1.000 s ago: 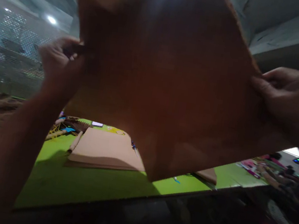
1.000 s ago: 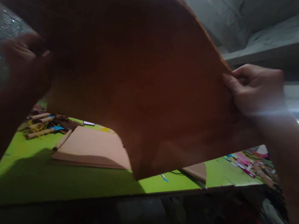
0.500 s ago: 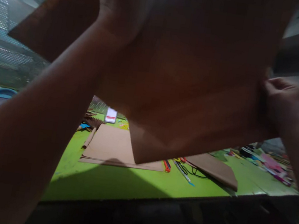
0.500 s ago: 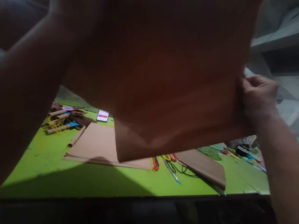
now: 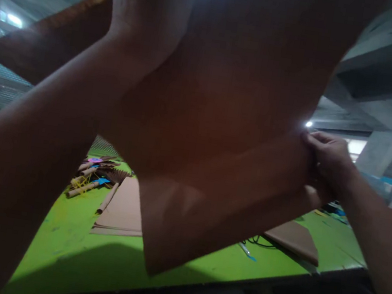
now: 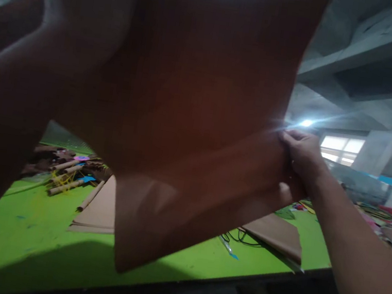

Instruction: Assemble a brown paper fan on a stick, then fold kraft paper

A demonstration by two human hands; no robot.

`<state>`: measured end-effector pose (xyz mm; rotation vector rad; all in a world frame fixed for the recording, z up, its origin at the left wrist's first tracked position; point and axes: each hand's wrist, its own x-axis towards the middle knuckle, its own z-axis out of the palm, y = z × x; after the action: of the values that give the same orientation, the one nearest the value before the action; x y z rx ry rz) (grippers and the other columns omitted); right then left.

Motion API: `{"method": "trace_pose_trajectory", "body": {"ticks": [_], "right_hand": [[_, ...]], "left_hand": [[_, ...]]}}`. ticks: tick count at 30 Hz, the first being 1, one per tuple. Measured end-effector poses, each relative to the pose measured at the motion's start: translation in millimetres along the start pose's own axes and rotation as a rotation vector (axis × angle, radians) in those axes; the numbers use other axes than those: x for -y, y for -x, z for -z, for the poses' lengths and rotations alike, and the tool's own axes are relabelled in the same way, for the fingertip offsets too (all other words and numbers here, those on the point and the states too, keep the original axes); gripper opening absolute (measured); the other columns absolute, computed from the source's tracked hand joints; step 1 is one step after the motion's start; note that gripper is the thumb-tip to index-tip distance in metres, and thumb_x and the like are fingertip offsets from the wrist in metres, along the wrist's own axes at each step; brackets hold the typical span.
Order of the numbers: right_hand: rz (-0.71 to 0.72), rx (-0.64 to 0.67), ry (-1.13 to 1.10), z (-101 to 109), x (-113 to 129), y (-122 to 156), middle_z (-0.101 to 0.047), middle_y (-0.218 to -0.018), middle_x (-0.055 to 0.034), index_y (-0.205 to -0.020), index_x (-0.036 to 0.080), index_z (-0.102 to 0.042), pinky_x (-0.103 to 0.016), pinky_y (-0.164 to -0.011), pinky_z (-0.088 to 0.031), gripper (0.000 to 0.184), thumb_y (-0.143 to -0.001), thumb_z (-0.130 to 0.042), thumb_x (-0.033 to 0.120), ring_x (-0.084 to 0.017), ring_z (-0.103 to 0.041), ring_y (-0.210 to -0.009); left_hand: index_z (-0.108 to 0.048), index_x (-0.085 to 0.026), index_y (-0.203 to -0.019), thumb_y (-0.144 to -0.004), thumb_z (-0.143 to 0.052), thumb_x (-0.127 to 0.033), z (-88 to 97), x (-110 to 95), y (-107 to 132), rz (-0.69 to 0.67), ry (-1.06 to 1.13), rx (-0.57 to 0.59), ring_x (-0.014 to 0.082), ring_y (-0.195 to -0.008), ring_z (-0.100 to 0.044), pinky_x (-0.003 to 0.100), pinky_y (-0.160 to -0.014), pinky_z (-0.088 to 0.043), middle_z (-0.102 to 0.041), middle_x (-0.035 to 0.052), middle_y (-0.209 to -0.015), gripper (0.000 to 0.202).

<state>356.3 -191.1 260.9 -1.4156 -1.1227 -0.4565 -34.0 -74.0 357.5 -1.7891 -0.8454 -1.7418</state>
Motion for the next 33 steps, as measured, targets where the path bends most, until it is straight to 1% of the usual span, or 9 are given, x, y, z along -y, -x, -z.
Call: {"method": "trace_pose_trajectory", "body": {"ticks": [2,5,10,12,15,19,27,30,33], "right_hand": [[-0.148,0.146,-0.145,1,1,7,-0.060,-0.059,-0.0019,-0.074,0.016,-0.064,-0.027,-0.047,-0.037,0.022,-0.071,-0.071,0.037,-0.011,-0.049,-0.046],[-0.238,0.317,-0.211,-3,-6,21,-0.064,-0.063,-0.0049,-0.073,0.017,-0.064,-0.029,-0.051,-0.042,0.024,-0.067,-0.073,0.038,-0.015,-0.056,-0.051],[-0.214,0.452,-0.136,-31,-45,42,-0.066,-0.069,-0.0055,-0.080,0.017,-0.065,-0.028,-0.054,-0.045,0.031,-0.075,-0.063,0.047,-0.018,-0.059,-0.059],[-0.092,0.466,0.079,-50,-67,47,-0.067,-0.070,-0.0057,-0.082,0.016,-0.065,-0.027,-0.055,-0.044,0.036,-0.082,-0.053,0.049,-0.017,-0.059,-0.060],[-0.023,0.505,0.233,-81,-98,52,-0.067,-0.068,-0.0060,-0.068,0.015,-0.066,-0.027,-0.061,-0.043,0.029,-0.079,-0.058,0.041,-0.019,-0.060,-0.067],[0.050,0.571,0.423,-120,-129,62,-0.068,-0.075,-0.0058,-0.067,0.015,-0.066,-0.029,-0.074,-0.044,0.021,-0.081,-0.059,0.029,-0.019,-0.061,-0.078],[0.086,0.750,0.621,-190,-162,92,-0.062,-0.108,-0.0062,-0.107,0.015,-0.060,-0.039,-0.081,-0.051,0.026,-0.091,-0.054,0.034,-0.018,-0.061,-0.093],[0.100,0.746,0.639,-210,-168,105,-0.061,-0.111,-0.0069,-0.110,0.016,-0.059,-0.039,-0.082,-0.051,0.026,-0.091,-0.054,0.033,-0.018,-0.061,-0.094],[0.120,0.706,0.630,-217,-174,109,-0.061,-0.110,-0.0069,-0.109,0.016,-0.059,-0.039,-0.083,-0.051,0.025,-0.091,-0.053,0.033,-0.018,-0.061,-0.095]], "left_hand": [[-0.055,0.008,-0.109,-0.079,-0.020,-0.041,3.9,-4,3,-0.117,-0.014,-0.022,0.0283,-0.122,-0.042,0.042,-0.087,-0.027,-0.050,-0.0038,-0.110,0.067],[-0.060,0.008,-0.104,-0.078,-0.030,-0.040,-6.9,1,1,-0.202,-0.039,0.031,0.0243,-0.116,-0.051,0.040,-0.088,-0.033,-0.059,0.0004,-0.105,0.061],[-0.064,0.001,-0.096,-0.079,-0.048,-0.039,-61.1,26,10,-0.041,-0.047,0.299,0.0227,-0.110,-0.056,0.037,-0.093,-0.039,-0.067,0.0090,-0.109,0.046],[-0.065,0.000,-0.090,-0.078,-0.050,-0.039,-87.2,41,29,0.018,-0.042,0.398,0.0201,-0.103,-0.060,0.033,-0.089,-0.041,-0.070,0.0092,-0.103,0.043],[-0.067,-0.003,-0.084,-0.078,-0.049,-0.034,-121.2,69,72,0.089,-0.007,0.574,0.0165,-0.095,-0.062,0.027,-0.085,-0.042,-0.071,0.0033,-0.090,0.036],[-0.068,-0.015,-0.064,-0.066,-0.063,-0.030,-148.6,107,140,0.179,0.043,0.821,0.0188,-0.076,-0.063,0.024,-0.070,-0.042,-0.068,0.0015,-0.065,0.016],[-0.057,-0.018,-0.060,-0.064,-0.055,-0.044,-142.9,160,250,0.393,0.129,1.060,0.0191,-0.058,-0.054,0.026,-0.052,-0.034,-0.056,0.0010,-0.057,0.026],[-0.051,-0.019,-0.064,-0.067,-0.050,-0.047,-131.0,168,268,0.447,0.154,1.044,0.0152,-0.055,-0.048,0.024,-0.050,-0.031,-0.050,-0.0017,-0.057,0.028],[-0.048,-0.019,-0.067,-0.070,-0.048,-0.048,-120.8,162,262,0.465,0.171,1.002,0.0130,-0.055,-0.044,0.023,-0.051,-0.030,-0.046,-0.0034,-0.058,0.029]]}}
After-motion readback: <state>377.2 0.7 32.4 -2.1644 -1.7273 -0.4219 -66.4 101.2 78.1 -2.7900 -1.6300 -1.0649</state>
